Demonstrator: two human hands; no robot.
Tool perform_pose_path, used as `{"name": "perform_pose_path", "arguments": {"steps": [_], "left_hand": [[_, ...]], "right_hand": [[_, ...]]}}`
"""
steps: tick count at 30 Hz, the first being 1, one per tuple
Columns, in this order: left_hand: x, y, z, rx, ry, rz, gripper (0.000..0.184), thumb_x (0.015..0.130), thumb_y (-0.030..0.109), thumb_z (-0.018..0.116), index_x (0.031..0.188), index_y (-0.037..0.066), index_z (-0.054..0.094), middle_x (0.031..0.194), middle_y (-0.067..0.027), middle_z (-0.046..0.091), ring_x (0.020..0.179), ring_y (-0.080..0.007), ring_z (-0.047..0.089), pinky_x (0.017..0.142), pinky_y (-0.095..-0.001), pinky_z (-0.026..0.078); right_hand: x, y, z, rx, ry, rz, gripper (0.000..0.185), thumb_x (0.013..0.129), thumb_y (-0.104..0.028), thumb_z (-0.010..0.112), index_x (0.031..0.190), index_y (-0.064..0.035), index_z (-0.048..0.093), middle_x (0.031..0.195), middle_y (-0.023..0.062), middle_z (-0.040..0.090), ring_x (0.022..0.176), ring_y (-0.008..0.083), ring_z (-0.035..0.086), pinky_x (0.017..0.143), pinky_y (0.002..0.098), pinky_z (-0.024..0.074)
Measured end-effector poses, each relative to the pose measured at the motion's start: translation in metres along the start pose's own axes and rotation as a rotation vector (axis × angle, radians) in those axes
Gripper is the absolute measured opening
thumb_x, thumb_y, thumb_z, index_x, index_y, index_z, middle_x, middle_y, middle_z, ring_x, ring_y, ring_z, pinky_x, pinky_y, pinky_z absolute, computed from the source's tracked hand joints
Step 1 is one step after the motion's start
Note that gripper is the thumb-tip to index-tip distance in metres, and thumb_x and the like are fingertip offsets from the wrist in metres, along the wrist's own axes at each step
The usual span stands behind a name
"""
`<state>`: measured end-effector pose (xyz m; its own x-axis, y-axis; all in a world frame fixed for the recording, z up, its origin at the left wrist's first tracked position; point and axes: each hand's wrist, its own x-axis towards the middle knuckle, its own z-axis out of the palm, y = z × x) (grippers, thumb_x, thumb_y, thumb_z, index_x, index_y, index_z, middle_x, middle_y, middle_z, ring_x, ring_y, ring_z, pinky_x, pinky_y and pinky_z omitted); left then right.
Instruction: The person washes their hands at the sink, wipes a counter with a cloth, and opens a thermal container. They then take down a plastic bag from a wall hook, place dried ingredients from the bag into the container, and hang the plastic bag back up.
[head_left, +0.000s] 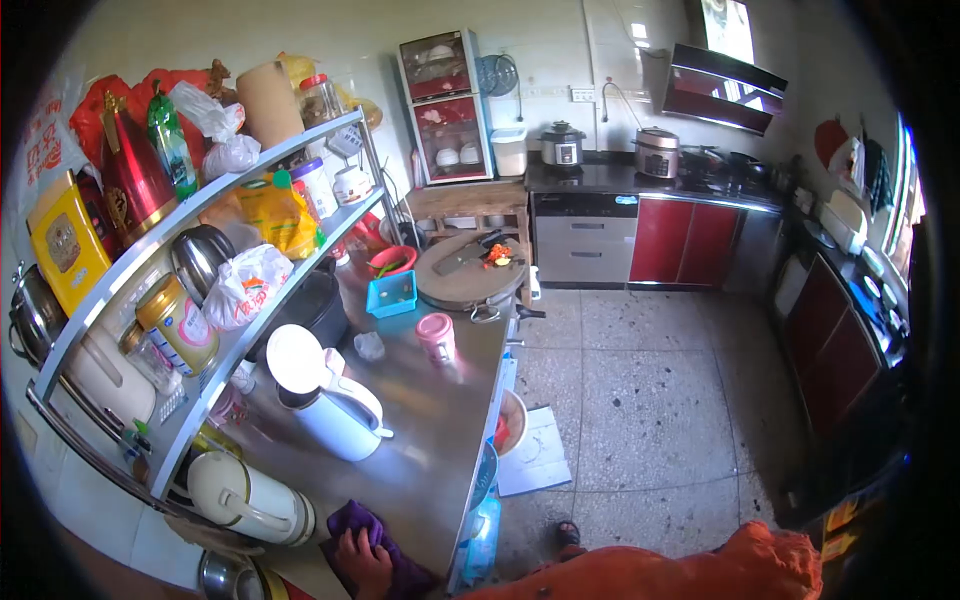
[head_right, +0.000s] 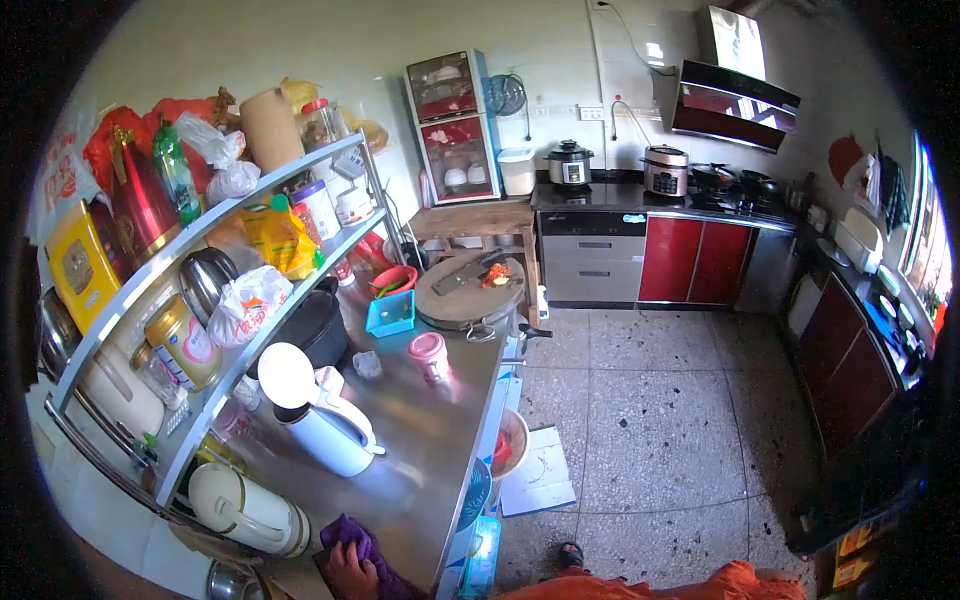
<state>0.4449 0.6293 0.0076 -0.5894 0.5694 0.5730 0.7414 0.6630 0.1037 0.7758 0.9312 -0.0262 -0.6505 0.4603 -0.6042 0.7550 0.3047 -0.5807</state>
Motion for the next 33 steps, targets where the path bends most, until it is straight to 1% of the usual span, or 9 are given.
{"name": "perform_pose_path", "arguments": {"steps": [6, 9, 11, 12, 14, 15, 18, 23, 33], "left_hand": [[-0.001, -0.006, -0.009, -0.049, 0.021, 0.038, 0.042, 0.066, 0.022, 0.053, 0.105, 0.006, 0.051, 0.113, -0.0185, 0.043, 0.105, -0.036, 0.04, 0.084, -0.0488, 0.032], [0.018, 0.003, -0.027, -0.261, -0.158, -0.015, 0.044, 0.066, 0.021, 0.053, 0.106, 0.004, 0.049, 0.116, -0.0192, 0.041, 0.107, -0.0376, 0.038, 0.085, -0.0489, 0.032], [0.036, 0.024, -0.048, 0.188, -0.158, 0.02, 0.045, 0.067, 0.017, 0.054, 0.108, 0.001, 0.048, 0.11, -0.0206, 0.046, 0.103, -0.0384, 0.042, 0.084, -0.0455, 0.035], [0.051, 0.045, -0.059, 0.177, -0.166, 0.052, 0.045, 0.067, 0.017, 0.054, 0.108, 0.001, 0.048, 0.11, -0.0206, 0.046, 0.103, -0.0384, 0.042, 0.084, -0.0455, 0.035], [0.069, 0.098, -0.074, -0.476, -0.33, 0.213, 0.041, 0.069, 0.013, 0.053, 0.108, 0.001, 0.048, 0.102, -0.0199, 0.052, 0.094, -0.0366, 0.049, 0.082, -0.0412, 0.04], [0.063, 0.126, -0.07, -0.662, -0.395, 0.235, 0.036, 0.074, 0.016, 0.053, 0.106, -0.001, 0.048, 0.095, -0.0181, 0.056, 0.086, -0.0302, 0.055, 0.078, -0.0366, 0.043], [0.036, 0.203, -0.048, -0.976, -0.884, 0.232, 0.037, 0.075, 0.016, 0.053, 0.107, 0.0, 0.048, 0.094, -0.0175, 0.056, 0.085, -0.0293, 0.055, 0.077, -0.0361, 0.043], [-0.001, 0.302, -0.007, -0.999, -1.486, 0.116, 0.037, 0.075, 0.018, 0.053, 0.108, 0.001, 0.048, 0.092, -0.0166, 0.056, 0.083, -0.0278, 0.054, 0.075, -0.0352, 0.043], [-0.029, 0.413, 0.02, -0.915, -1.786, 0.177, 0.038, 0.076, 0.021, 0.053, 0.11, 0.003, 0.047, 0.089, -0.0147, 0.057, 0.078, -0.0249, 0.054, 0.071, -0.0335, 0.044]], "right_hand": [[-0.027, 0.036, 0.013, 0.057, 0.002, 0.095, 0.031, 0.078, -0.025, 0.056, 0.101, -0.0053, 0.047, 0.093, 0.0122, 0.053, 0.083, 0.0233, 0.053, 0.069, 0.033, 0.0435], [-0.041, 0.065, 0.012, 0.101, 0.017, 0.153, 0.03, 0.078, -0.025, 0.055, 0.1, -0.0053, 0.047, 0.092, 0.012, 0.053, 0.082, 0.023, 0.053, 0.068, 0.0329, 0.0435], [-0.049, 0.084, 0.011, 0.138, 0.033, 0.178, 0.029, 0.078, -0.025, 0.055, 0.099, -0.0054, 0.048, 0.091, 0.0119, 0.053, 0.081, 0.0228, 0.053, 0.068, 0.0328, 0.0435], [-0.055, 0.095, 0.011, 0.162, 0.043, 0.191, 0.029, 0.078, -0.025, 0.055, 0.099, -0.0054, 0.048, 0.091, 0.0118, 0.053, 0.081, 0.0227, 0.053, 0.067, 0.0328, 0.0435], [-0.069, 0.117, 0.011, 0.212, 0.062, 0.209, 0.029, 0.079, -0.025, 0.055, 0.098, -0.0054, 0.048, 0.09, 0.0117, 0.053, 0.08, 0.0225, 0.053, 0.067, 0.0327, 0.0435], [-0.075, 0.127, 0.01, 0.241, 0.07, 0.22, 0.028, 0.079, -0.025, 0.055, 0.098, -0.0054, 0.048, 0.09, 0.0116, 0.053, 0.08, 0.0224, 0.053, 0.066, 0.0327, 0.0435], [-0.095, 0.162, 0.007, 0.321, 0.105, 0.27, 0.027, 0.079, -0.024, 0.055, 0.097, -0.0054, 0.048, 0.089, 0.0114, 0.053, 0.079, 0.0221, 0.053, 0.065, 0.0325, 0.0435], [-0.129, 0.235, 0.001, 0.447, 0.124, 0.403, 0.026, 0.079, -0.024, 0.055, 0.096, -0.0054, 0.049, 0.087, 0.0111, 0.053, 0.077, 0.0217, 0.053, 0.064, 0.0323, 0.0435], [-0.182, 0.343, -0.026, 0.663, 0.188, 0.554, 0.023, 0.079, -0.024, 0.054, 0.093, -0.0054, 0.05, 0.083, 0.0105, 0.054, 0.073, 0.0207, 0.054, 0.06, 0.0319, 0.0435]]}}
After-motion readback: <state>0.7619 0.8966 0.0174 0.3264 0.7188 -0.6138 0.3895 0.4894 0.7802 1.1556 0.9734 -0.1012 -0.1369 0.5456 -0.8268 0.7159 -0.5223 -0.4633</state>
